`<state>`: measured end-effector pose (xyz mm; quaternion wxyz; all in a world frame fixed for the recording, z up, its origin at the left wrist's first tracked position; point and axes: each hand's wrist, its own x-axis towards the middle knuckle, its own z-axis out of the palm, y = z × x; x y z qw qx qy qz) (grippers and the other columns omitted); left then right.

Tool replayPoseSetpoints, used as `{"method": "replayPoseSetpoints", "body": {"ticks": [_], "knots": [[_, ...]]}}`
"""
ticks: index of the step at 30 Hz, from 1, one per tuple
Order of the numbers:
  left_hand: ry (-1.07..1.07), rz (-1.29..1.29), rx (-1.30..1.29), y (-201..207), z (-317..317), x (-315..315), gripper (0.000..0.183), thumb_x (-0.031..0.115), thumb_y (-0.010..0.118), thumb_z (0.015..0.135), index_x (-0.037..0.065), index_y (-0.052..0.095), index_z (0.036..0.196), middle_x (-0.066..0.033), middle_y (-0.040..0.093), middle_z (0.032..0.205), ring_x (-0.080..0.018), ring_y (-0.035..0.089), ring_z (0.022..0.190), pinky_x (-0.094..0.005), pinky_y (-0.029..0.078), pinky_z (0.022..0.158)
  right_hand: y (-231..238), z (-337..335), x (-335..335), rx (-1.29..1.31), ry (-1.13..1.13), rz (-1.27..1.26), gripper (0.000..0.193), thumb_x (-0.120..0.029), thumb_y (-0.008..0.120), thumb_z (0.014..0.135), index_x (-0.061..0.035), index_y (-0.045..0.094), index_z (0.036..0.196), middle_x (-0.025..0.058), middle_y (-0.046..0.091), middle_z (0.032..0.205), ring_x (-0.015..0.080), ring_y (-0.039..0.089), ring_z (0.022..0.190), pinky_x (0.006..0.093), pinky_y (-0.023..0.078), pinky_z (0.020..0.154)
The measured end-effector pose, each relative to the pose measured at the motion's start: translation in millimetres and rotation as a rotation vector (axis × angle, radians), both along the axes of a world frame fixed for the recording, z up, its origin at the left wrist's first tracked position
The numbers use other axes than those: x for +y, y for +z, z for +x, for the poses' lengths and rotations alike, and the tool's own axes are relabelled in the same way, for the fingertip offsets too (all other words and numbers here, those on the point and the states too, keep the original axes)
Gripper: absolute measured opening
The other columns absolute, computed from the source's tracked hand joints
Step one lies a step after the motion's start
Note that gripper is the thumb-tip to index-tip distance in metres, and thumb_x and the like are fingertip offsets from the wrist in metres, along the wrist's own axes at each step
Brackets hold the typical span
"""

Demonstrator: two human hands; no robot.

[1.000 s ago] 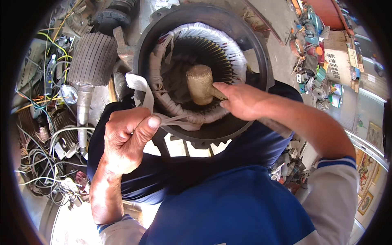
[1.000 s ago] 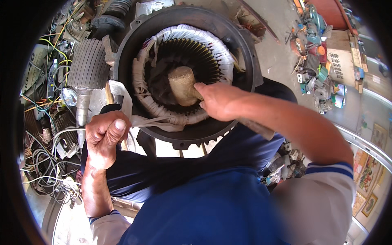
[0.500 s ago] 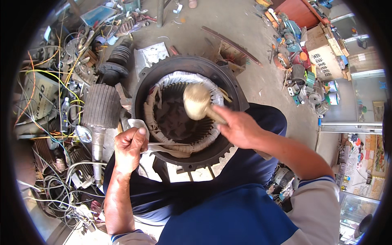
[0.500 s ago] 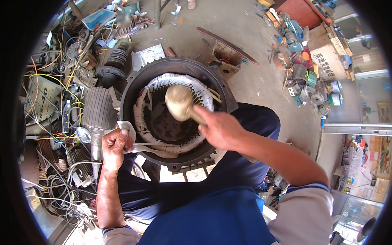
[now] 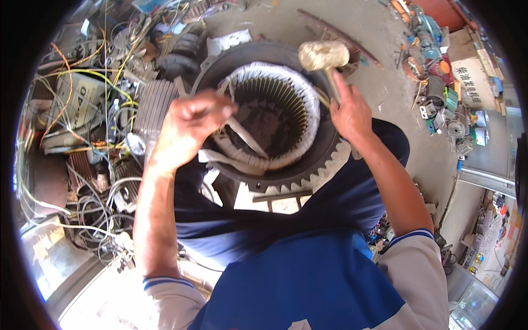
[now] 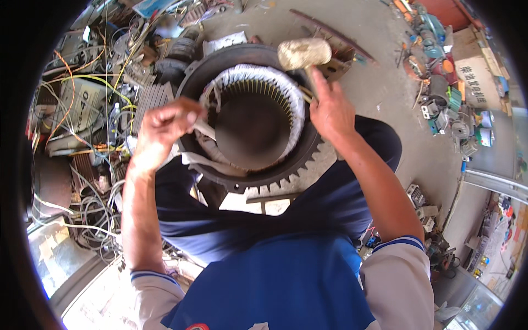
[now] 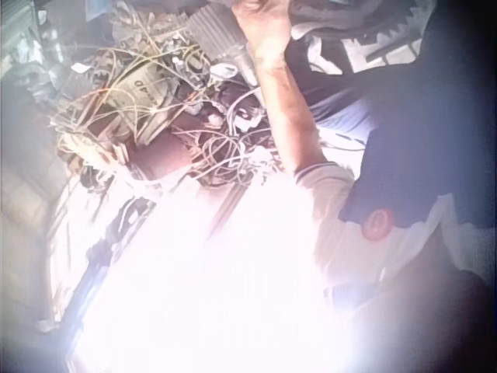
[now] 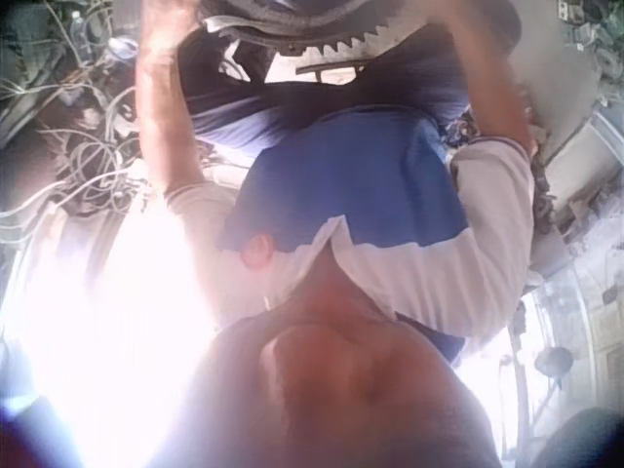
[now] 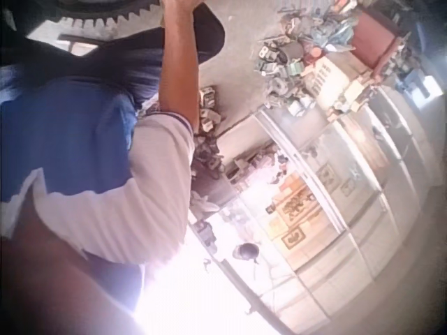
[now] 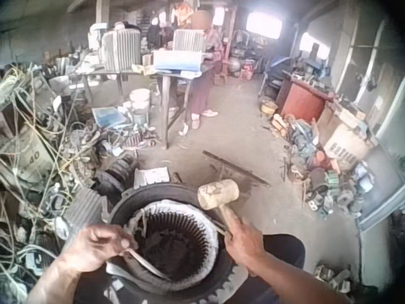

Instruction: The person tapes insulation around the internal components of a large industrial motor housing and taps them into place using a mallet.

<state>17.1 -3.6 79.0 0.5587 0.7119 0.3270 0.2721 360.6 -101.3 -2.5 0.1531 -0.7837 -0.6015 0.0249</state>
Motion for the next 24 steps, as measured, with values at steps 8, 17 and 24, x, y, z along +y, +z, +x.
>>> {"method": "replayPoseSetpoints", "body": {"ticks": [8,17,24], "knots": [[-0.132,0.091,0.323,57,35,-2,0.008,0.004,0.075,0.094,0.000,0.068,0.091,0.0038,0.056,0.081,-0.0056,0.044,0.071,-0.0261,0.038,0.064,-9,5,-6,-0.107,0.013,0.154,0.070,-0.019,0.075,0.087,-0.0111,0.046,0.150,0.0194,0.056,0.133,0.0401,0.063,0.110,0.0478,0.053,0.097],[-0.124,0.235,0.331,53,39,7,0.014,0.013,0.075,0.090,0.000,0.071,0.091,-0.0106,0.065,0.076,-0.0170,0.063,0.073,-0.0362,0.050,0.072,36,-93,-3,0.936,0.596,0.009,0.031,-0.010,0.074,0.092,-0.0027,0.066,0.121,0.0111,0.072,0.107,0.0217,0.070,0.096,0.0338,0.057,0.085],[-0.105,0.310,0.232,41,30,9,0.015,0.013,0.076,0.089,0.000,0.070,0.088,-0.0136,0.064,0.075,-0.0243,0.064,0.071,-0.0387,0.051,0.072,4,-120,12,0.707,0.568,-0.100,0.010,-0.007,0.074,0.093,-0.0020,0.069,0.099,0.0098,0.059,0.068,0.0170,0.054,0.060,0.0327,0.048,0.062]]}}
